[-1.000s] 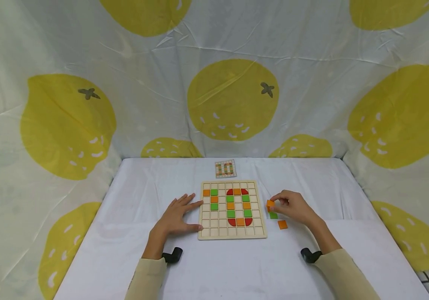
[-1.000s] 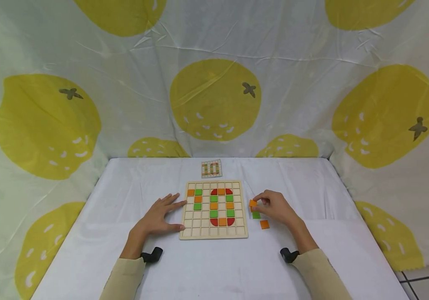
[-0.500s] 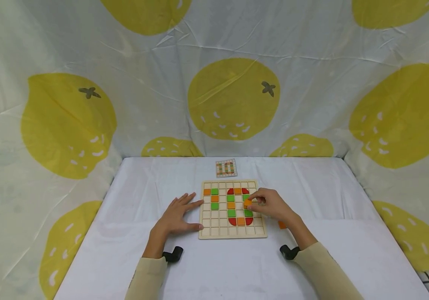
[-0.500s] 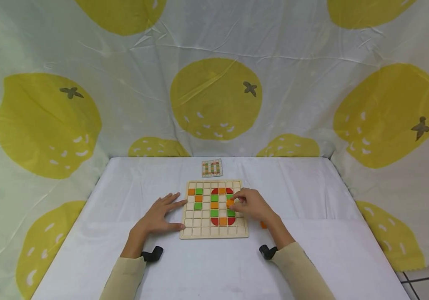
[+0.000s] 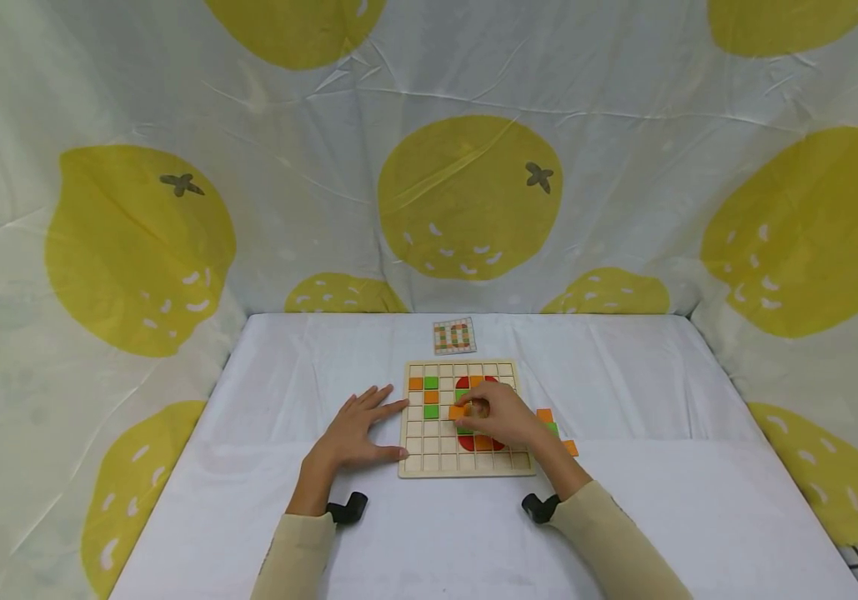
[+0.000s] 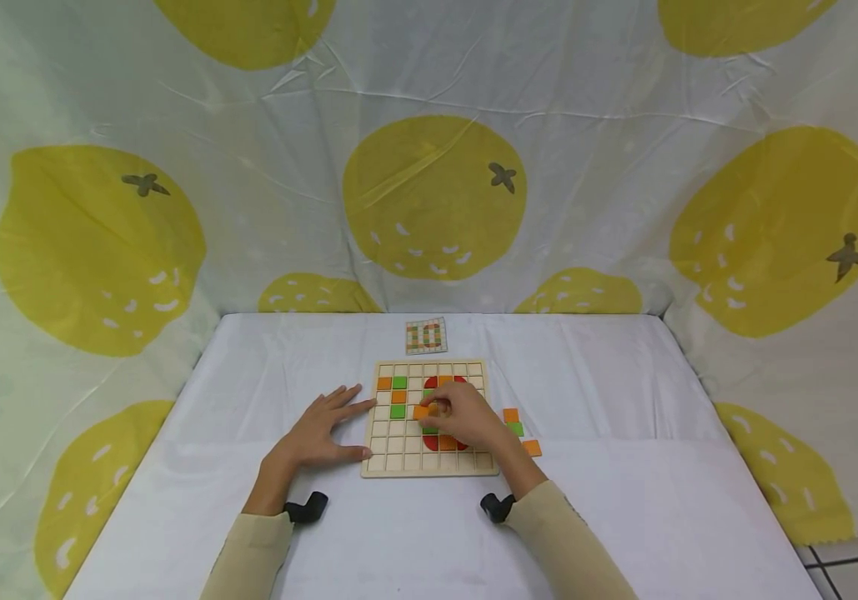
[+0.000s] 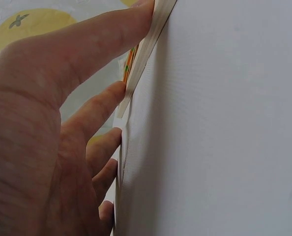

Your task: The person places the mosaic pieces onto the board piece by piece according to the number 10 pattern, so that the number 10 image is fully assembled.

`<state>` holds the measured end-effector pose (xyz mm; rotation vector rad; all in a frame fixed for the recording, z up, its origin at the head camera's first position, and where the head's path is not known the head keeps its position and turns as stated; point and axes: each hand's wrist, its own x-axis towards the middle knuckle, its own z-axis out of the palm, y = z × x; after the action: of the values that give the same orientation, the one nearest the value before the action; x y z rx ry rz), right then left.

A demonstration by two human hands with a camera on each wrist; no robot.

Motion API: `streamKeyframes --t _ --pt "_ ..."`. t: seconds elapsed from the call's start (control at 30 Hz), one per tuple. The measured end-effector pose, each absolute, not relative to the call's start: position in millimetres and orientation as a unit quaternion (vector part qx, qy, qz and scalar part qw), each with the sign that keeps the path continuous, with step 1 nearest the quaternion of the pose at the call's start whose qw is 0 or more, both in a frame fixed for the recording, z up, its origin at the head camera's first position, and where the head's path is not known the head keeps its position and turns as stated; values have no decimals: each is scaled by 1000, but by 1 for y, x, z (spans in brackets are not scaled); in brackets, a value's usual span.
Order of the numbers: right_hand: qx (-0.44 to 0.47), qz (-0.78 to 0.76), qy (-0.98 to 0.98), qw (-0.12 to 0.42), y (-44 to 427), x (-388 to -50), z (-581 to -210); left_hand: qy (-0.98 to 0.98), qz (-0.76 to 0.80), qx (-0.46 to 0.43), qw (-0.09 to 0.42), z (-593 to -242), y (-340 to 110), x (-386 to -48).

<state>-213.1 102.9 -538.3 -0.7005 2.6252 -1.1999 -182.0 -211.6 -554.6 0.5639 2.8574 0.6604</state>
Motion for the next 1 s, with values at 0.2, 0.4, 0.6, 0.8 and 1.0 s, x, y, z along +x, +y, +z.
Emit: streamKeyframes --t 0.2,0.4,0.6,0.8,1.0 --pt "-239 -396 881 104 86 -209 -541 954 221 190 75 -552 -211 -181" --pt "-248 -375 887 104 73 -208 -552 953 221 193 72 -554 -212 -181" --pt "-258 -372 886 98 63 -207 -554 952 224 198 70 -554 -213 -181" --pt "-247 -359 895 98 57 -205 -551 950 232 196 70 -553 -212 -181" --pt "-243 -361 895 98 56 -206 -553 950 231 196 70 -554 -212 -182"
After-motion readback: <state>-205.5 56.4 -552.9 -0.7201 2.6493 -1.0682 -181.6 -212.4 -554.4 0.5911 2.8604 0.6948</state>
